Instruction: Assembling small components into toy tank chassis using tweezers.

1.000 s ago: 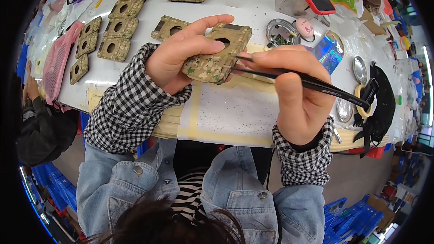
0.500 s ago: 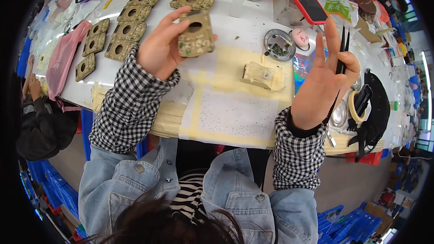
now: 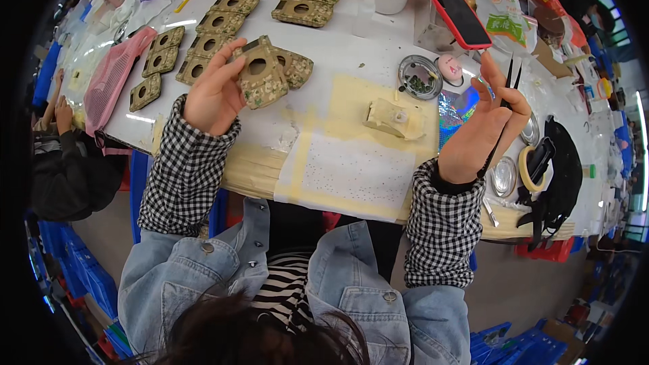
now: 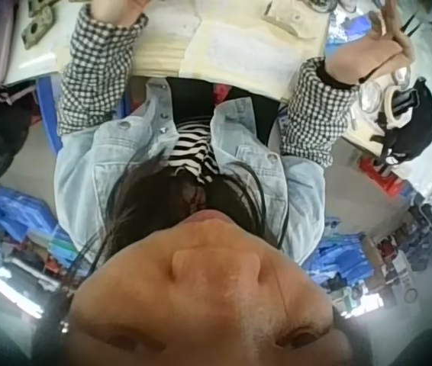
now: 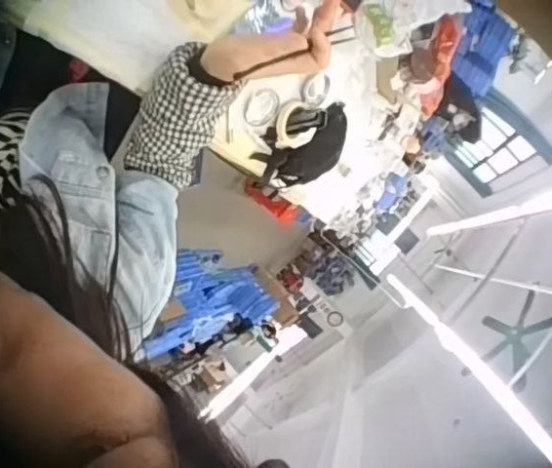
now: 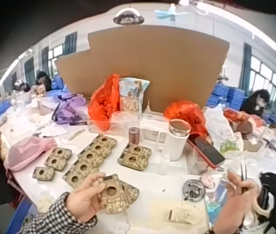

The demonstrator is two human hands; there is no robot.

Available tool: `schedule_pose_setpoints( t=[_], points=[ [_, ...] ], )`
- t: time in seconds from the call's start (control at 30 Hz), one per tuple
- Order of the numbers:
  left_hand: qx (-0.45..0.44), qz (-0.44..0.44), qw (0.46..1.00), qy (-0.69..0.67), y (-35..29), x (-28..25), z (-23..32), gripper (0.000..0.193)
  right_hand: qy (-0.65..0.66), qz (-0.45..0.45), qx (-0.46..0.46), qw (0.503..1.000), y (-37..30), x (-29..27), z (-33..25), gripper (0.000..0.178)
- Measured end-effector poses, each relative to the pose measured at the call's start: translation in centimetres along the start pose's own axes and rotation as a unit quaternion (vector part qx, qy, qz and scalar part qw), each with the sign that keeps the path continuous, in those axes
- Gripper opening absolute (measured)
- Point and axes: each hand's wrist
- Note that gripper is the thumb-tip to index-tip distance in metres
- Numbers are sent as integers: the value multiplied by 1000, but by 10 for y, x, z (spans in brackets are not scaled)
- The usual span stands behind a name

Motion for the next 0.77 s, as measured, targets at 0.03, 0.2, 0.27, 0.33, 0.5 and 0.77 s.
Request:
schedule_pose_setpoints(
  t=[0.03,0.2,0.27,0.33,0.5,0.77],
  points=[
    [-3,10,1000,9,-10,-1,2,43,1,3,4,1000,0,-1,0,29],
    [18,62,997,50,-39,-10,-5,44,8,-13,5,1000,3,-3,-1,31],
    [39,68,993,88,-43,-11,-5,45,7,-13,7,1000,4,-2,-1,32],
    [68,67,982,162,-45,-16,-12,46,46,-20,48,998,-1,-6,-14,33],
    [125,18,941,312,-42,-27,-9,44,389,-129,231,882,-23,-7,-71,38],
    [204,37,762,614,-45,-31,-4,56,577,-150,383,705,-74,27,-75,61]
  ],
)
Point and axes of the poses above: each hand's wrist, its own y-axis towards the middle knuckle, its own x-axis out of the palm, z = x × y, and after that the axes turned 13 degrees about x, right-handed
